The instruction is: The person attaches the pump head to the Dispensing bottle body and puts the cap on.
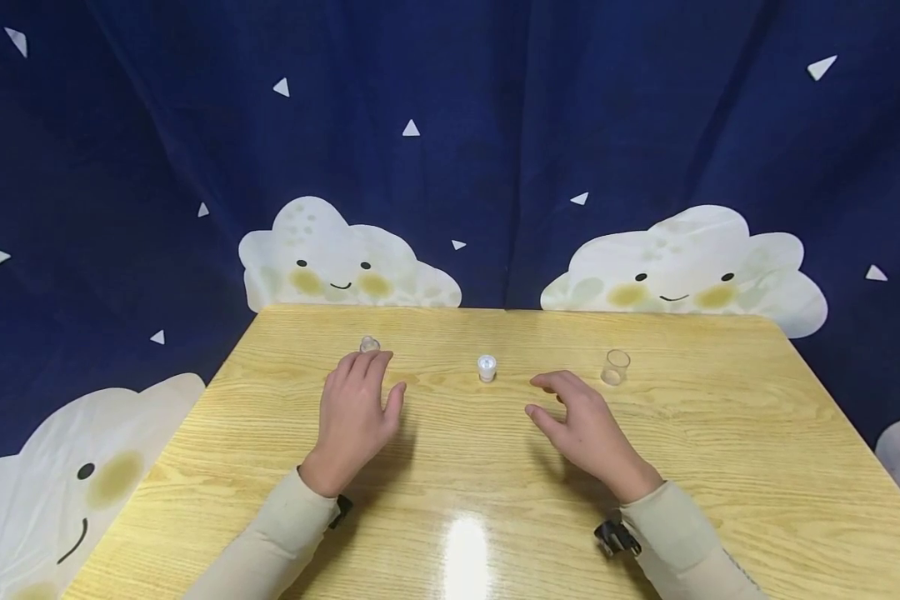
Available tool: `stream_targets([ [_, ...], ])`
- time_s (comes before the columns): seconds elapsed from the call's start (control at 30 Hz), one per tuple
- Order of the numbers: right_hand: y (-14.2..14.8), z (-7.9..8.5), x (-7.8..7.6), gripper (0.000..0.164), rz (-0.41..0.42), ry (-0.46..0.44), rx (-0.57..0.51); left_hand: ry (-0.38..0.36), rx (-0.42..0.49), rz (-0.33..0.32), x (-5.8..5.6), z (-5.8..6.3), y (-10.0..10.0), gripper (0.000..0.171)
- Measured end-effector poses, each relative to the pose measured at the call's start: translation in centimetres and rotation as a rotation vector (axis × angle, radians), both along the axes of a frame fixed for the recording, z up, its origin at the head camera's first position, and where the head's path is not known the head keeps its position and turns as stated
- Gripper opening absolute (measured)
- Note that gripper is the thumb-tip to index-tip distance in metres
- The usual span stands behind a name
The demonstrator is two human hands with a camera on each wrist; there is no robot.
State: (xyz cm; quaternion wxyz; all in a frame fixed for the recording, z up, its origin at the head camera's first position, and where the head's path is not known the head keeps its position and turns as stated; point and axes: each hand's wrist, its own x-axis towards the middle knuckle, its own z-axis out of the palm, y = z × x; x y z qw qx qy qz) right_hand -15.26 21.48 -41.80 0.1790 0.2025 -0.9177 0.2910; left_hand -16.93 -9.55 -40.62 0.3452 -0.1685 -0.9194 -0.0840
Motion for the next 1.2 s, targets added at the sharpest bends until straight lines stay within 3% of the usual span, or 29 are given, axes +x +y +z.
stream_targets([
  [0.33,0.4,-0.3,0.1,0.033,-0.006,-0.025,-0.008,0.026,0.066,0.006,-0.5,0.4,-0.9,0.039],
  [0.73,0.5,-0.3,0.0,0.031,0.008,-0.035,-0.006,-0.101,0.247,0.05,-1.1,1.3,-2.8,0.05],
  [1.2,0.6,-0.3,-0.3,0.031,0.014,-0.066,0.01,-0.475,0.376,0.156,-2.9,1.0,-3.9,0.072],
])
